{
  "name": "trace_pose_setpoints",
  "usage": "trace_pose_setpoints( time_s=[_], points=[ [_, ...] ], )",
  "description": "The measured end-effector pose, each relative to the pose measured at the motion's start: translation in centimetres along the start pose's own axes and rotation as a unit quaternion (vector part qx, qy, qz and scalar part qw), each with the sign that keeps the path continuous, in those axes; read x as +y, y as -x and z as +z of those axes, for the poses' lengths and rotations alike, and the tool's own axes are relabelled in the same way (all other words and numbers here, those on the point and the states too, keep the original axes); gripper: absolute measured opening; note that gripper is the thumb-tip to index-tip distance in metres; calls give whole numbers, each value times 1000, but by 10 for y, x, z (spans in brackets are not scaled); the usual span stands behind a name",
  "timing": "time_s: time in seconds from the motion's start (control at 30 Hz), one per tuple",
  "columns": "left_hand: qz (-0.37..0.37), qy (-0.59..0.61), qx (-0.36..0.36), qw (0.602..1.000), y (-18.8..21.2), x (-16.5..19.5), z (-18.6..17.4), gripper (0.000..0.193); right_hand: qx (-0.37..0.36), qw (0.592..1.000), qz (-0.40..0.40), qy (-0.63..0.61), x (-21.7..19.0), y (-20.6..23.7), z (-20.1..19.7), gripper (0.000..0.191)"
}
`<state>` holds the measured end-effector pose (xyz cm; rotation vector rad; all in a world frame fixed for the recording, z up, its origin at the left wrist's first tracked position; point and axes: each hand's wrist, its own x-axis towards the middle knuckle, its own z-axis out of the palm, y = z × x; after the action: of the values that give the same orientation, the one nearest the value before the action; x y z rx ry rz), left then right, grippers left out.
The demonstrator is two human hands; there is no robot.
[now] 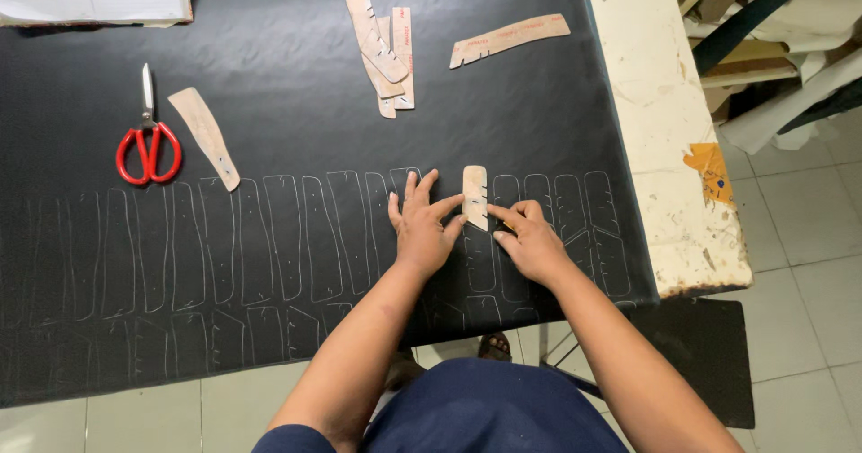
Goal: The person uses a small template and a pencil to trace outlines on a large sheet of black material. They repeatedly position the template, trace its edges, and move it to adjacent areas to create a series of identical shapes.
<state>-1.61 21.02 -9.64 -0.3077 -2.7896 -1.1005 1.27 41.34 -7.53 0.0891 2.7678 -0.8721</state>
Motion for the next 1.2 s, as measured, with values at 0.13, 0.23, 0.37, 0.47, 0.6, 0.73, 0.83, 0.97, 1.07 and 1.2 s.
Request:
trace_pose_setpoints(
  time_s=[0.13,0.23,0.37,0.47,0.6,0.73,0.83,0.97,1.07,1.2],
  points=[
    [2,-4,-1,1000,0,-2,0,32,11,1000,-10,9,1,1,2,50],
    [1,-10,-4,1000,0,-2,1,31,21,999,-24,8,2,3,4,50],
    [-12,-11,-5,1000,0,0,1,30,26,999,-27,6,2,4,5,51],
    [-16,-13,2,1000,0,1,1,30,30,999,-33,5,1,5,5,51],
    [-23,-15,4,1000,2,1,3,28,20,1000,-18,5,-1,7,5,50],
    [-16,-21,17,1000,3,-2,7,27,21,1000,-21,6,-1,8,6,51],
    [-9,-18,30,999,4,-2,8,27,26,999,-28,5,1,9,7,51],
    [-16,-21,30,999,5,-1,8,26,24,999,-29,3,1,9,7,51],
    [-20,-17,26,999,5,1,6,27,17,1000,-24,6,1,10,6,52],
    [-21,-18,22,999,4,3,4,27,20,999,-27,8,-1,11,5,52]
  ],
)
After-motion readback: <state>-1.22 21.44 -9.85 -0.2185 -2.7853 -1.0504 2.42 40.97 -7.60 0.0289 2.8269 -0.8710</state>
